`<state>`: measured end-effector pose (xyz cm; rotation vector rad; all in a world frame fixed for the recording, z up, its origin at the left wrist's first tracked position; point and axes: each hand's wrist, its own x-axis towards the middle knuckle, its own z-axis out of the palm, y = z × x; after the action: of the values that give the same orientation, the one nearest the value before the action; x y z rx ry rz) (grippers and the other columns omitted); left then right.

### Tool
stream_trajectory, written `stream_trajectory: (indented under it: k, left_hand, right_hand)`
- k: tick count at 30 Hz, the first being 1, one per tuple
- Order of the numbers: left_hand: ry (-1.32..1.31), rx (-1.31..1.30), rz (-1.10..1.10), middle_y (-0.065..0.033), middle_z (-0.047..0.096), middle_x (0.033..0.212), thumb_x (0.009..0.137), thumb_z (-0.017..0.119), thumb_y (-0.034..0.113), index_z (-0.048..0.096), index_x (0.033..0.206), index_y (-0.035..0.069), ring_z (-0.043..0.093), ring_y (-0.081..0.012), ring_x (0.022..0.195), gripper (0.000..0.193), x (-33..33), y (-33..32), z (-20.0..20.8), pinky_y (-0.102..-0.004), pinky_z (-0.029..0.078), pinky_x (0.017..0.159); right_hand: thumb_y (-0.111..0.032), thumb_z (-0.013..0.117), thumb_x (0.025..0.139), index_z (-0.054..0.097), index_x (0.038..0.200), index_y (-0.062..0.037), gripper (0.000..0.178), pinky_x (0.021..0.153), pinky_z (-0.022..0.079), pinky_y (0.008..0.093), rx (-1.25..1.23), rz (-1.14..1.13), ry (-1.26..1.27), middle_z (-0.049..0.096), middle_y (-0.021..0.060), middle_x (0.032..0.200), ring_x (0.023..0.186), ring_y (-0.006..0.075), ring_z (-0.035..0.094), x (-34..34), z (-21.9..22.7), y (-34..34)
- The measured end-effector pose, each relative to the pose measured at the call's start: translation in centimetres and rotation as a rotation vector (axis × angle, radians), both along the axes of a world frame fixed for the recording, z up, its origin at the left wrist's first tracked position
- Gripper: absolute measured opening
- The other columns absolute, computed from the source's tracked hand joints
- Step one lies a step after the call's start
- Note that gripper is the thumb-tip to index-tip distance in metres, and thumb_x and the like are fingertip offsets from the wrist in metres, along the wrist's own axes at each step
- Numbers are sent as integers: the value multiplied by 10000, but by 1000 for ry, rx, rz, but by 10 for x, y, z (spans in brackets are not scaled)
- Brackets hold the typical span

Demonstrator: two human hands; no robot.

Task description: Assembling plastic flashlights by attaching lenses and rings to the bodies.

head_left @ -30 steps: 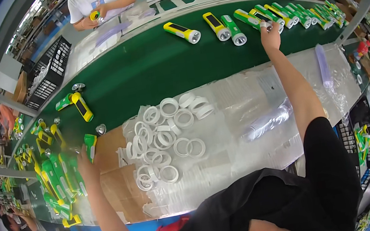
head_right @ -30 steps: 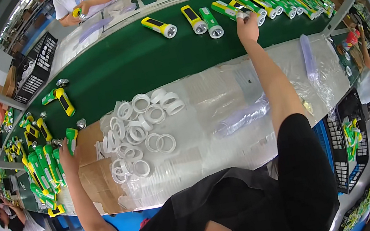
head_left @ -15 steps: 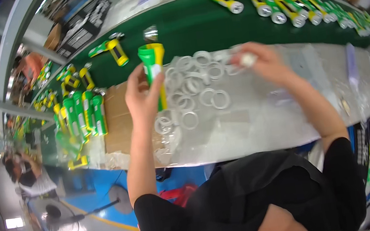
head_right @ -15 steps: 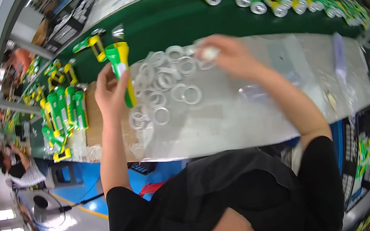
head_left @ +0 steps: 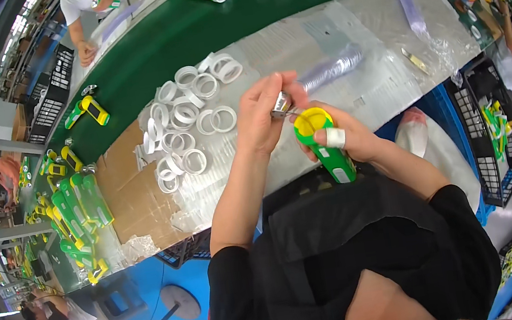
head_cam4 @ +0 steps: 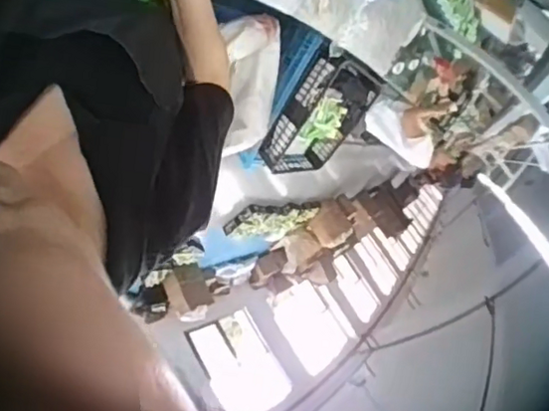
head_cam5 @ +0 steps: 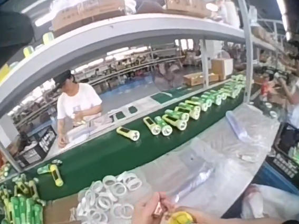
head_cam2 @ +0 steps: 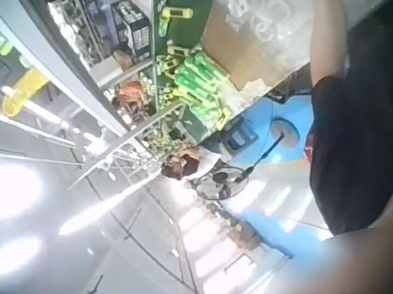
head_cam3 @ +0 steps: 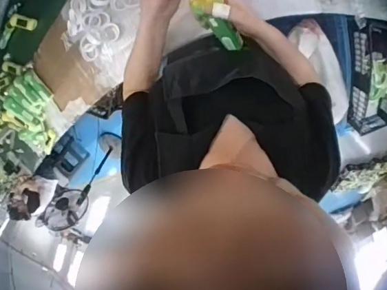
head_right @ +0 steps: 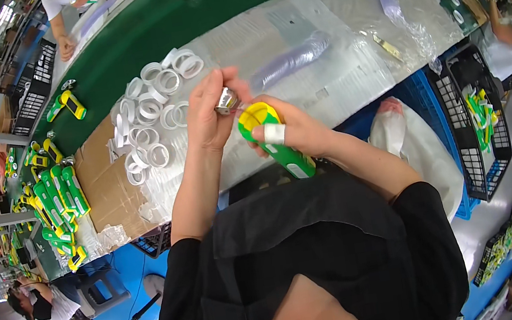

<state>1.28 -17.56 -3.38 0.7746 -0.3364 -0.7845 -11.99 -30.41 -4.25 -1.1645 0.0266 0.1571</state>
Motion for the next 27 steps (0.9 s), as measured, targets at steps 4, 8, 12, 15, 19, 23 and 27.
stream_trajectory:
  k: [4, 8, 12, 15, 19, 23, 27]
  left_hand:
    - [-593, 178, 133, -111, 674, 917, 1038, 445, 208, 642, 1068, -39, 615, -174, 892, 317, -23, 7, -7, -308, 476, 743]
    - [-1213, 185, 227, -114, 682, 1011, 1030, 399, 242, 665, 1048, -4, 628, -243, 973, 363, -28, 6, -16, -374, 443, 916]
    - [-1394, 239, 251, -121, 640, 1139, 931, 516, 149, 626, 1149, 51, 590, -317, 1090, 263, -28, -1, -20, -437, 373, 1001]
    - [-1384, 444, 381, -140, 605, 1231, 898, 600, 209, 577, 1241, 47, 561, -329, 1147, 379, -2, -10, -40, -441, 382, 994]
    - [-1573, 863, 320, -157, 614, 1189, 789, 754, 204, 558, 1285, 24, 550, -348, 1137, 563, 16, -16, -60, -410, 437, 949]
    - [-1482, 780, 276, -157, 615, 1124, 742, 789, 182, 566, 1276, 22, 568, -337, 1040, 601, 29, -15, -78, -398, 460, 893]
    - [-1256, 631, 272, -131, 596, 1055, 733, 778, 124, 593, 1269, 48, 551, -290, 990, 571, 16, -4, -49, -381, 443, 881]
  right_hand:
    - [-240, 666, 926, 463, 1276, -48, 448, 765, 516, 301, -84, -50, 51, 622, 86, 1004, 872, 153, 630, -7, -6, -3]
    - [-216, 605, 976, 459, 1337, -44, 426, 943, 460, 306, -161, -126, -86, 575, 62, 1173, 1124, 147, 541, -2, -17, 3]
    - [-224, 594, 981, 480, 1329, -57, 403, 874, 485, 299, -184, -268, -195, 600, 74, 1106, 1025, 147, 586, -3, -33, 4]
    - [-340, 544, 997, 462, 1333, -53, 449, 783, 501, 313, 3, -207, -5, 614, 102, 1043, 898, 176, 618, -3, -22, -7]
    - [-402, 524, 992, 458, 1338, -55, 494, 705, 504, 325, 100, -342, -7, 614, 137, 960, 780, 193, 615, -4, -21, -19]
    - [-392, 526, 992, 460, 1338, -42, 497, 700, 505, 326, 90, -322, -13, 615, 140, 967, 770, 191, 614, -3, -21, -21]
    - [-385, 528, 990, 463, 1339, -36, 498, 712, 510, 325, 72, -248, -9, 617, 135, 979, 778, 187, 617, -2, -20, -19]
